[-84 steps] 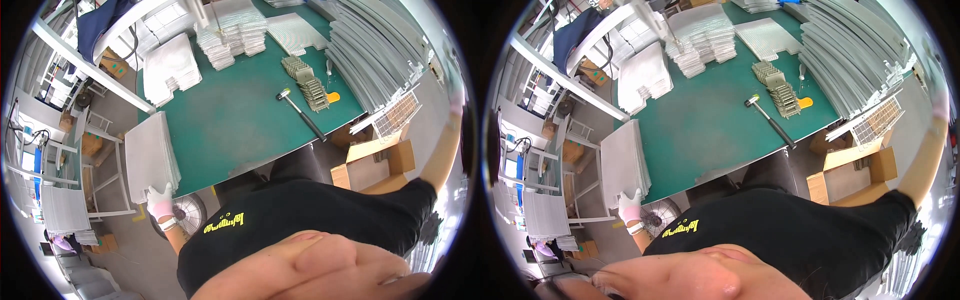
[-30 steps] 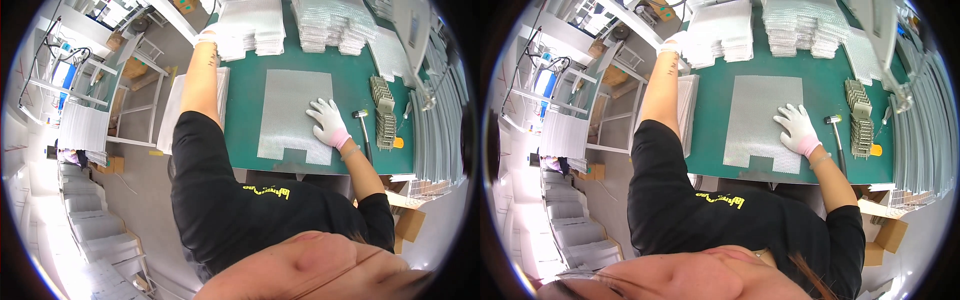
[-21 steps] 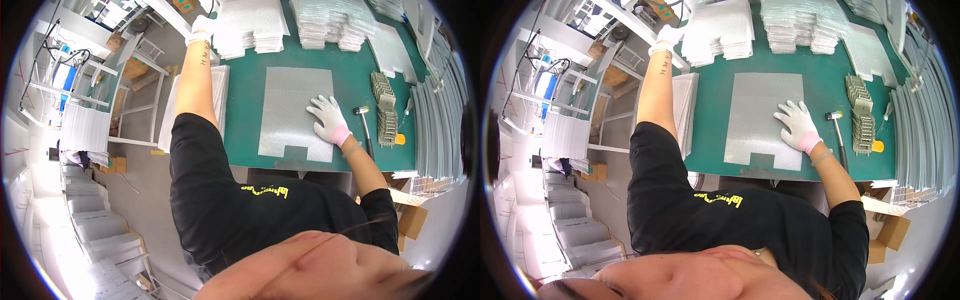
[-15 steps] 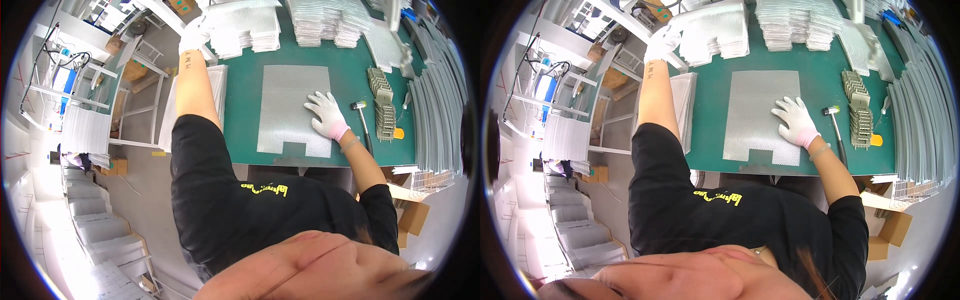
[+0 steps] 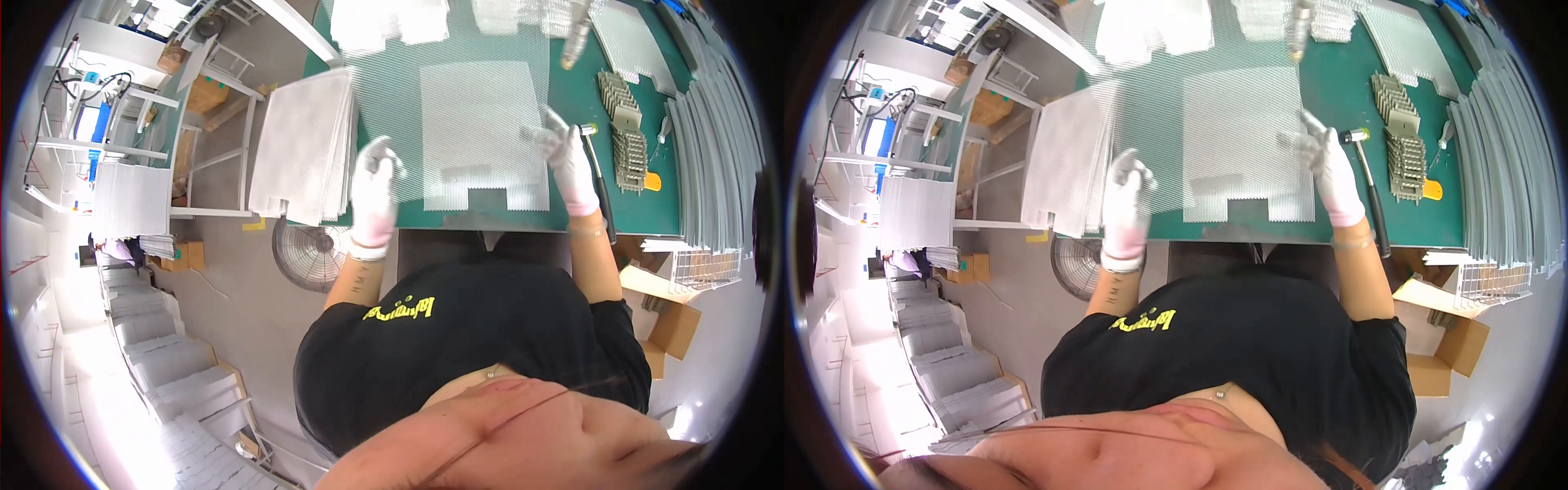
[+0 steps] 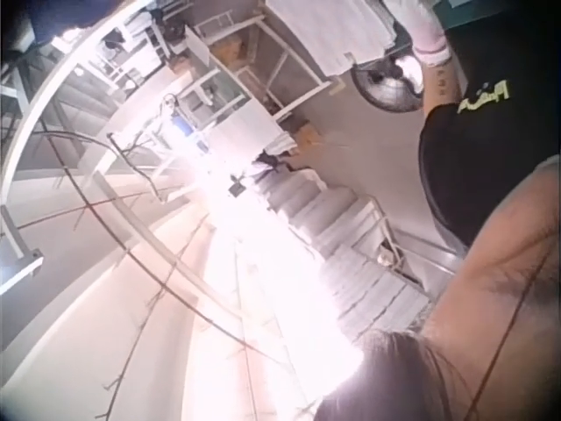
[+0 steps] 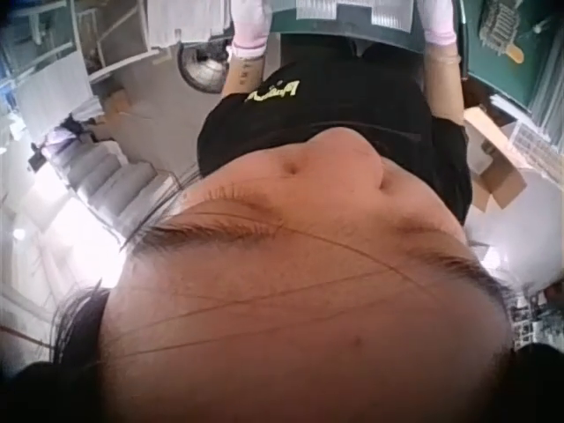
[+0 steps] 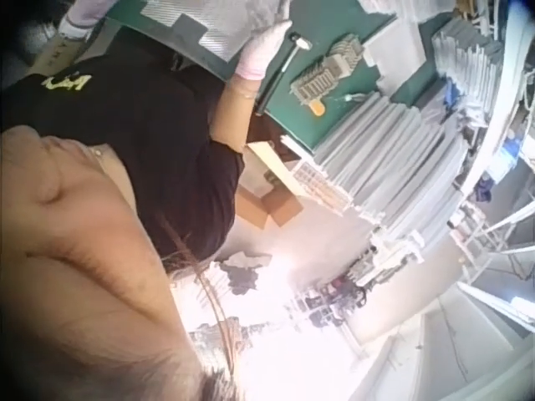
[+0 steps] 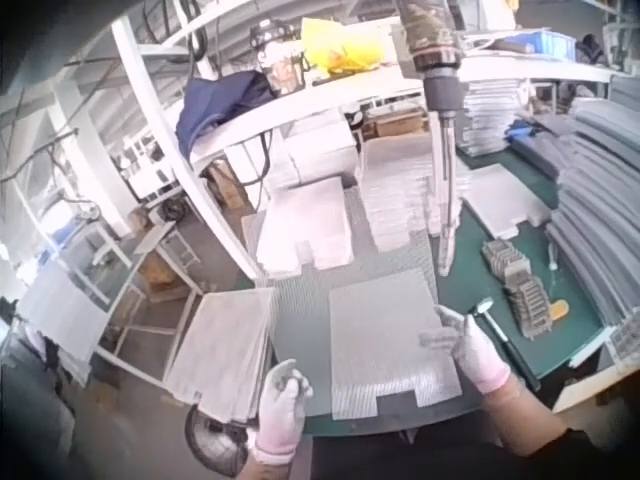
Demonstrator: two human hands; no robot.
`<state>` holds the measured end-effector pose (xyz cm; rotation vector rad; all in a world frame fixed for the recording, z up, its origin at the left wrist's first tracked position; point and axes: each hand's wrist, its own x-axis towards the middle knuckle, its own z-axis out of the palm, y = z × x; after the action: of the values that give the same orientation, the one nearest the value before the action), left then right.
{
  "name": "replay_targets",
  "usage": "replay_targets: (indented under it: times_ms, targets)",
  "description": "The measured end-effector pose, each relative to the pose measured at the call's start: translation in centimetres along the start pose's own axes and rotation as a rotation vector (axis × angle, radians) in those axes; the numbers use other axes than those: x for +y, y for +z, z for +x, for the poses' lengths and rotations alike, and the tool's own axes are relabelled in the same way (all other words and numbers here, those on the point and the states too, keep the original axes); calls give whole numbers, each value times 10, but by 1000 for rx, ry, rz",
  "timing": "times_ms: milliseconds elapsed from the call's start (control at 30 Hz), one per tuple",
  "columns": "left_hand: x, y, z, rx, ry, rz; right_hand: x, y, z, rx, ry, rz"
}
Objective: Assemble air filters by placing mesh sheets into metal frames and securing them using an electric screwdriver.
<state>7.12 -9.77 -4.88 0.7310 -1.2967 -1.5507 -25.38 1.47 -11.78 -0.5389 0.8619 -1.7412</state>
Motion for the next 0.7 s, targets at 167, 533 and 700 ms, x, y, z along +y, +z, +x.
replay_targets:
  times_ms: [167, 533, 700]
  targets:
    - [-52, 13, -21, 43, -15, 469, -7, 62, -59, 274, -201, -980]
    - [-76, 13, -6, -84, -28, 1116, 11, 37, -49, 344, -145, -1465]
    - [-78, 16, -8, -91, 89, 1239, 17, 32, -47, 364, -104, -1575]
